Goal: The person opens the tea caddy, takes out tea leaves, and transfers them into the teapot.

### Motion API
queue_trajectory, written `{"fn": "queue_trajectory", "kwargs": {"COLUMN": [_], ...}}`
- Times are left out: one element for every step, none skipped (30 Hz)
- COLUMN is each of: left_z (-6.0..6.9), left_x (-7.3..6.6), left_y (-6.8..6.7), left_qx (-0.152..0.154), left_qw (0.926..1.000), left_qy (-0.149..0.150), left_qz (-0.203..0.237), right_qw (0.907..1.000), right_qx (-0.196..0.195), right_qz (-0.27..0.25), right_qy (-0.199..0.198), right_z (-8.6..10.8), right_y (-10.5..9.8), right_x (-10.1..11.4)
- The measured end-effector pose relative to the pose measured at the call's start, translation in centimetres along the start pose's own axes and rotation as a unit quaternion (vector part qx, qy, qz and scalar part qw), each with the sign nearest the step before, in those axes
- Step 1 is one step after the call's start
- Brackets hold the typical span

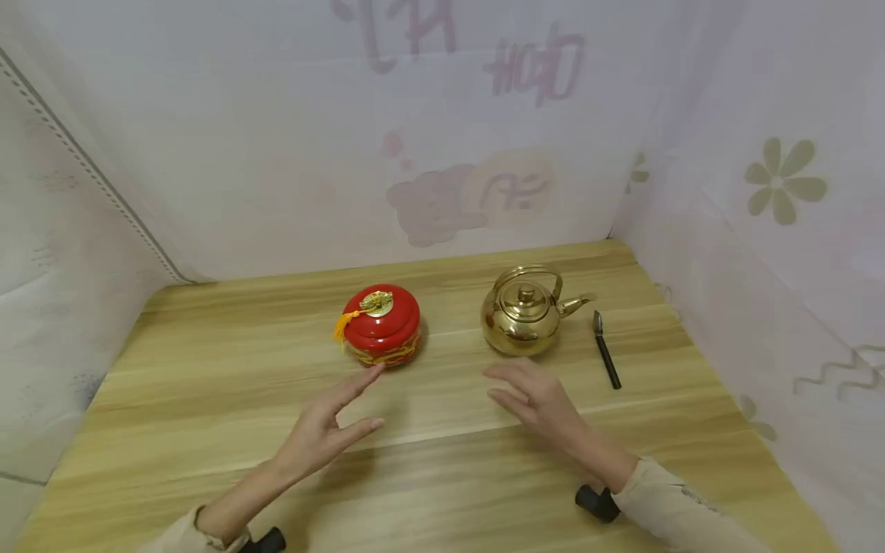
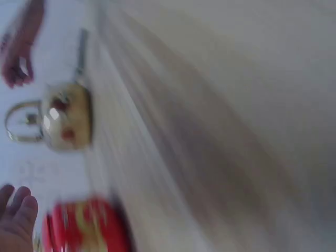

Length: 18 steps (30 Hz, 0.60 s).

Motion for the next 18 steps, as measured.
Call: {"fn": "queue_trajectory", "kwargs": {"left_z": [-0.5,-1.0,-1.7,-2.4,-3.1,-4.0,-4.9,-5.7,-6.6,-7.5,-8.3,-9.2,-9.9,-10.7,-11.4,-12.1,-12.8,-13.4], "left_x": [0.0,-0.1,-0.1,-0.1,-0.2,-0.3,-0.5,-0.6,-0.9,-1.1,-1.4,-1.5,-1.7,-1.9,-2.0,-2.1,-2.2,-2.2], "left_y": [0.8,1.7,2.5,3.4,4.3,5.1,6.0,6.8,7.6,8.3,9.0,9.7,10.3,10.9,11.5,11.9,12.4,12.9], "left_qx": [-0.038,-0.071,-0.1,-0.125,-0.144,-0.158,-0.168,-0.173,-0.177,-0.18,-0.182,-0.185,-0.188,-0.191,-0.196,-0.2,-0.204,-0.207], "left_qw": [0.997,0.9891,0.9782,0.9652,0.9511,0.9384,0.9285,0.9221,0.9167,0.9138,0.9118,0.9112,0.9109,0.911,0.9113,0.913,0.9151,0.9176], "left_qy": [-0.035,-0.066,-0.095,-0.121,-0.144,-0.164,-0.175,-0.183,-0.188,-0.189,-0.189,-0.188,-0.186,-0.186,-0.185,-0.181,-0.178,-0.175], "left_qz": [0.058,0.111,0.156,0.196,0.232,0.26,0.281,0.294,0.305,0.311,0.316,0.316,0.317,0.314,0.312,0.306,0.299,0.29], "right_qw": [0.9967,0.985,0.9644,0.9359,0.9018,0.8639,0.8256,0.7922,0.7645,0.7423,0.7243,0.7116,0.7037,0.6998,0.6937,0.6935,0.6932,0.6942], "right_qx": [-0.05,-0.1,-0.148,-0.198,-0.243,-0.287,-0.325,-0.353,-0.371,-0.382,-0.386,-0.384,-0.379,-0.37,-0.362,-0.351,-0.342,-0.334], "right_qz": [-0.033,-0.077,-0.118,-0.16,-0.197,-0.229,-0.258,-0.279,-0.293,-0.303,-0.308,-0.308,-0.303,-0.293,-0.288,-0.276,-0.266,-0.255], "right_qy": [0.054,0.118,0.185,0.244,0.298,0.344,0.382,0.412,0.438,0.46,0.481,0.501,0.519,0.537,0.552,0.565,0.576,0.585], "right_z": [-0.1,-0.1,-0.2,-0.2,-0.1,-0.1,0.0,0.0,0.1,0.2,0.2,0.3,0.2,0.2,0.2,0.2,0.2,0.1], "right_y": [-0.4,-0.9,-1.3,-1.8,-2.2,-2.6,-2.9,-3.2,-3.4,-3.5,-3.7,-3.7,-3.8,-3.8,-3.8,-3.8,-3.9,-3.9], "right_x": [-0.5,-1.2,-2.0,-2.8,-3.6,-4.4,-5.3,-6.1,-6.9,-7.6,-8.3,-8.9,-9.5,-10.0,-10.4,-10.8,-11.3,-11.6]}}
Point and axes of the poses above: each hand's wrist, its own z-axis away from the middle knuckle, its own y-axis out of the palm, x = y × z, the point moved 2 cm from there along -z, towards the middle knuckle, and after that the axes turned 6 degrees about y, right-handed, at the moved point
